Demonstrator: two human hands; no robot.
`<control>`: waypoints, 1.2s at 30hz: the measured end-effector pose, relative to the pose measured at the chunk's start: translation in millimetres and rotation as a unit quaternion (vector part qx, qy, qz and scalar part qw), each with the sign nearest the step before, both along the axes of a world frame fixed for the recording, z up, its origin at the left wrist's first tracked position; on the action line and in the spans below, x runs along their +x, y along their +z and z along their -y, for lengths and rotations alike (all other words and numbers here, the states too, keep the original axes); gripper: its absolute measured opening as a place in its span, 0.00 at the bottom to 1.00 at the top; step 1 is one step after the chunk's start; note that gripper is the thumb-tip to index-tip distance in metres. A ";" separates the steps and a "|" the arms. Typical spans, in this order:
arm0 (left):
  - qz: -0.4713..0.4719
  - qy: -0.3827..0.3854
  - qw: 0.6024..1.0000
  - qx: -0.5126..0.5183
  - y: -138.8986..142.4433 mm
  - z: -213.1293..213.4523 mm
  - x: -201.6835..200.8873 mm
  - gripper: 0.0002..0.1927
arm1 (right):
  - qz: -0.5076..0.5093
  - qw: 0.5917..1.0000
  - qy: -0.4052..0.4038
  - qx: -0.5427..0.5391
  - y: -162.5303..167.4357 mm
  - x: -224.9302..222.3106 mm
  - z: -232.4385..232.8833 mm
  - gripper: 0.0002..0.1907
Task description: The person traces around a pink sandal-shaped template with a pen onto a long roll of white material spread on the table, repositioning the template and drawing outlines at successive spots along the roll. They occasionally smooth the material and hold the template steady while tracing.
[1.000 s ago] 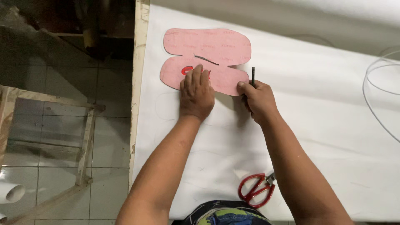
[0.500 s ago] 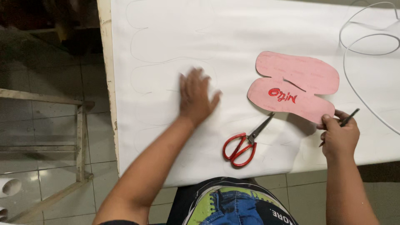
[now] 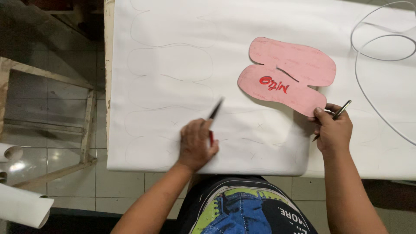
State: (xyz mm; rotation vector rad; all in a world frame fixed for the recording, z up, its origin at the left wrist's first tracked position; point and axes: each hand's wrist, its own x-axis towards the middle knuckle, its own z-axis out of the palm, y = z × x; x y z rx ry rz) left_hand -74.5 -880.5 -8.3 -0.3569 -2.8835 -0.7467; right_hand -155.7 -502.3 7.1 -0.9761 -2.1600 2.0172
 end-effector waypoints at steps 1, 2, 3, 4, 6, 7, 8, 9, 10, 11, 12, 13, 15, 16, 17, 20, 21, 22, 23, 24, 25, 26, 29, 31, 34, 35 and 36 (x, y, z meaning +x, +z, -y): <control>-0.023 0.048 0.998 -0.020 2.0 14.7 -5.4 0.38 | 0.005 1.000 0.021 0.018 2.6 -3.2 1.3 0.15; -0.045 0.096 0.994 -0.039 5.6 27.6 -10.7 0.38 | 0.011 0.998 0.041 0.037 5.9 -4.8 2.6 0.14; -0.032 0.132 0.990 -0.047 9.2 40.8 -15.2 0.36 | 0.006 0.998 0.060 0.034 7.3 -7.5 5.6 0.14; -0.022 0.170 0.984 -0.055 12.3 48.8 -20.1 0.34 | -0.001 0.996 0.079 0.032 8.2 -10.8 9.9 0.14; -0.058 0.172 0.977 -0.109 17.3 51.6 -28.1 0.28 | -0.014 0.992 0.114 0.046 9.7 -18.1 18.4 0.14; -0.075 0.171 0.973 -0.136 19.7 49.8 -32.2 0.26 | -0.018 0.990 0.128 0.064 10.5 -20.7 21.8 0.14; -0.059 0.147 0.983 -0.092 19.4 42.7 -36.5 0.23 | -0.020 0.986 0.141 0.083 10.7 -22.2 25.5 0.14; -0.043 0.122 0.990 -0.048 18.0 28.4 -41.0 0.20 | -0.014 0.988 0.132 0.085 11.6 -24.0 27.7 0.14; -0.027 0.096 0.995 -0.003 15.5 14.5 -45.9 0.18 | -0.008 0.989 0.122 0.088 11.8 -25.8 29.8 0.14; -0.013 0.083 0.996 0.026 13.4 1.5 -51.2 0.19 | -0.002 0.990 0.112 0.090 12.2 -26.7 31.0 0.14; -0.001 0.069 0.996 0.056 11.1 -9.9 -57.0 0.20 | 0.002 0.989 0.116 0.095 12.0 -27.2 32.1 0.14; 0.001 0.087 0.994 0.061 9.1 -19.4 -63.0 0.21 | 0.006 0.988 0.120 0.100 11.9 -27.7 32.4 0.14; 0.007 0.123 0.990 0.072 6.0 -33.8 -69.3 0.24 | 0.013 0.986 0.130 0.107 11.0 -27.7 31.3 0.14; 0.011 0.137 0.988 0.071 5.5 -34.9 -70.4 0.23 | 0.013 0.985 0.135 0.107 9.7 -28.9 31.2 0.14; 0.014 0.150 0.986 0.069 5.5 -36.2 -72.1 0.22 | 0.012 0.984 0.140 0.107 8.9 -30.2 30.2 0.14; 0.015 0.165 0.984 0.063 6.2 -37.1 -72.8 0.20 | 0.029 0.981 0.150 0.123 6.9 -32.9 26.7 0.13; 0.013 0.166 0.984 0.061 6.4 -37.4 -72.8 0.20 | 0.033 0.977 0.159 0.138 6.8 -33.6 25.4 0.13; 0.010 0.166 0.984 0.059 6.5 -38.2 -72.6 0.20 | 0.037 0.973 0.168 0.153 7.4 -33.9 23.8 0.13; 0.007 0.166 0.984 0.056 6.4 -39.0 -72.6 0.20 | 0.042 0.969 0.177 0.168 7.9 -34.1 23.1 0.13; 0.005 0.166 0.985 0.054 6.3 -39.9 -72.5 0.20 | 0.043 0.971 0.173 0.161 8.7 -34.4 22.9 0.13; 0.006 0.167 0.984 0.055 6.0 -40.9 -72.1 0.20 | 0.045 0.972 0.170 0.155 9.7 -34.4 22.9 0.13; 0.007 0.168 0.984 0.055 5.7 -41.3 -72.1 0.20 | 0.046 0.974 0.167 0.148 10.6 -34.4 23.6 0.13; 0.015 0.168 0.984 0.059 4.6 -40.1 -72.7 0.20 | 0.072 0.973 0.163 0.146 14.1 -34.7 26.8 0.12; 0.015 0.167 0.984 0.055 3.7 -39.5 -73.0 0.20 | 0.068 0.973 0.172 0.138 16.8 -34.6 27.6 0.10; 0.009 0.166 0.985 0.045 2.1 -40.4 -72.9 0.20 | 0.073 0.971 0.183 0.139 19.6 -34.7 26.9 0.10; 0.009 0.167 0.985 0.044 1.7 -40.7 -72.9 0.20 | 0.076 0.969 0.187 0.142 19.9 -35.0 26.5 0.10; 0.009 0.167 0.985 0.044 1.4 -41.0 -72.9 0.20 | 0.074 0.969 0.186 0.141 19.8 -35.2 26.2 0.10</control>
